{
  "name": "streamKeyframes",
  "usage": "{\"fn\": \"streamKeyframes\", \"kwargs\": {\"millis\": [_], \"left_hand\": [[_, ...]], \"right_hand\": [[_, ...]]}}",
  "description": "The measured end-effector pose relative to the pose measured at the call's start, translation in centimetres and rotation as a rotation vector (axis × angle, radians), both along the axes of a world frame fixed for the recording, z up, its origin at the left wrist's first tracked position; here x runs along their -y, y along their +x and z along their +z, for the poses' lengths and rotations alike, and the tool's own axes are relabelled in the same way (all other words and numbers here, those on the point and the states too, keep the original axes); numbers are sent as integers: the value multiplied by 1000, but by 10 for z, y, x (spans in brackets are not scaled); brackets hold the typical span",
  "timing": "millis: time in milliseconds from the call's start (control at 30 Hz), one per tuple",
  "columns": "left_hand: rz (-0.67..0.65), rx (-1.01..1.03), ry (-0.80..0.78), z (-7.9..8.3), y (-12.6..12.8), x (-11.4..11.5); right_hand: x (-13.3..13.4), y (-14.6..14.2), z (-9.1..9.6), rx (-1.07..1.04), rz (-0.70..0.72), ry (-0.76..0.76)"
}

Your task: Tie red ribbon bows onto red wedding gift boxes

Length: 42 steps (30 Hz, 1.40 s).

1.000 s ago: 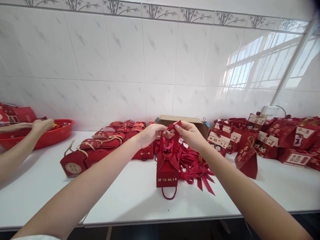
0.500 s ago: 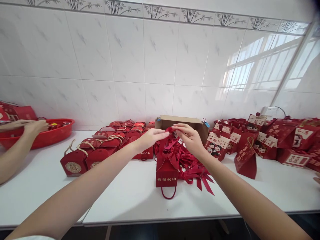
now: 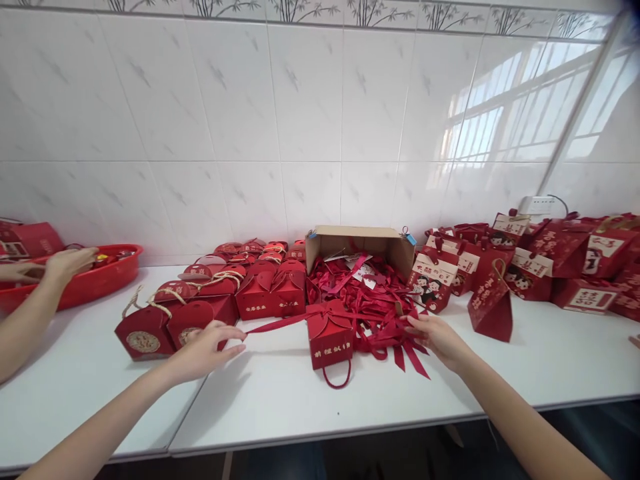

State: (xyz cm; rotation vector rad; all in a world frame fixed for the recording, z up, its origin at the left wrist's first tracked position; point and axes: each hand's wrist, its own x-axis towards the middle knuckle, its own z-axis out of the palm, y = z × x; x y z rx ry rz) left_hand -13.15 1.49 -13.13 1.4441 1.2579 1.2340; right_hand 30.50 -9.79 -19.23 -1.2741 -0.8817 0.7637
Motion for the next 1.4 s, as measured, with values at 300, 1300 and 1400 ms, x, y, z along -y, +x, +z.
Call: {"fn": "streamKeyframes", "kwargs": {"millis": [300, 1300, 1400], "left_hand": [[-297, -319, 215, -9, 94, 3], [-433, 73, -335, -28, 151, 18], [-415, 92, -345, -31, 151, 16]], "right_hand": [[-40, -80, 26, 341, 85, 158], [-52, -106, 12, 96, 449, -33], [-51, -103, 12, 59, 493, -35]]}}
